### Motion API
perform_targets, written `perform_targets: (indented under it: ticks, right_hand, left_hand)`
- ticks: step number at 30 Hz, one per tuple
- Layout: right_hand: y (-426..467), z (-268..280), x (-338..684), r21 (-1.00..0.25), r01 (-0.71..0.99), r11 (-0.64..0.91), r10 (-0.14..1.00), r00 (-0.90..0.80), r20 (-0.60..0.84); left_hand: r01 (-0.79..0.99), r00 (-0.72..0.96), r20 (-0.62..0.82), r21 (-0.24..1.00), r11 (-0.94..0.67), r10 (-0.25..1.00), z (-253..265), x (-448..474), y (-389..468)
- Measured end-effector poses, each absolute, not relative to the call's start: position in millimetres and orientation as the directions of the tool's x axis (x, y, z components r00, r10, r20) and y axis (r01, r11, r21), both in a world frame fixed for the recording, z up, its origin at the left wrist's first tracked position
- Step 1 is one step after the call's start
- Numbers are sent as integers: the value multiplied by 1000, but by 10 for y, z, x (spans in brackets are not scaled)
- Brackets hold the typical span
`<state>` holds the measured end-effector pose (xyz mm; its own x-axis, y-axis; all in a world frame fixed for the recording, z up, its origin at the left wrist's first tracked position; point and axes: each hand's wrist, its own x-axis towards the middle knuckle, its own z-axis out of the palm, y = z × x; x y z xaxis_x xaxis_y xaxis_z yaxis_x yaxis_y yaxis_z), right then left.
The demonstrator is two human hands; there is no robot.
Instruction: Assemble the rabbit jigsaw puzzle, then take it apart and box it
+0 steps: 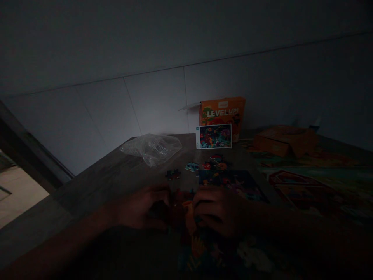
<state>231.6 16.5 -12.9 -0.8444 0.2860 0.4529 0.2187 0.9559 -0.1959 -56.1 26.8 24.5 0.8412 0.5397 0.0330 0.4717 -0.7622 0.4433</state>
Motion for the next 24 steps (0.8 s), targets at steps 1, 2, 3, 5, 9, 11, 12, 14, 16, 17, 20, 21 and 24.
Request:
perform_targets:
  ticks: [1,2,3,5,9,11,12,14,16,17,20,21,24]
  right_hand:
    - [163,-128,2316,-198,225,954,292,-846,447]
    - [161,-125,2316,-200,231,952,297,-847,441]
    - [158,-122,2315,-201,233,952,300,-845,442]
    - [155,-119,2312,-199,227,953,295,-843,451]
    - [163,-129,2310,-198,219,956,287,-841,458]
    - [169,-132,2310,-198,213,957,282,-844,456]
    - [172,-130,2311,-194,213,958,280,-846,454]
    - [175,-119,2313,-179,215,960,274,-852,447]
    - [174,-103,2317,-145,206,968,249,-866,433]
    - [174,-95,2320,-123,200,972,234,-875,424]
    - [172,-79,2323,-69,203,977,214,-895,391]
    - [170,-75,2323,-65,213,975,222,-899,378]
    - [166,-69,2321,-77,234,969,246,-909,337]
  left_hand:
    - [467,844,38,439,-767,536,236,-548,265]
    - [467,844,41,435,-769,535,232,-536,259]
    - [469,843,42,433,-770,537,233,-525,251]
    - [473,839,46,432,-768,542,242,-508,235]
    - [457,841,58,455,-764,538,259,-499,219]
    - [456,843,52,459,-762,535,261,-499,218]
    - [456,844,51,456,-764,534,261,-499,218]
    - [449,848,56,451,-771,527,261,-499,215]
    - [444,851,62,448,-776,522,260,-498,212]
    - [441,851,69,444,-780,520,259,-497,211]
    - [442,852,72,431,-787,518,254,-497,213]
    - [443,853,70,428,-788,517,252,-498,214]
    - [448,854,59,420,-790,516,244,-503,220]
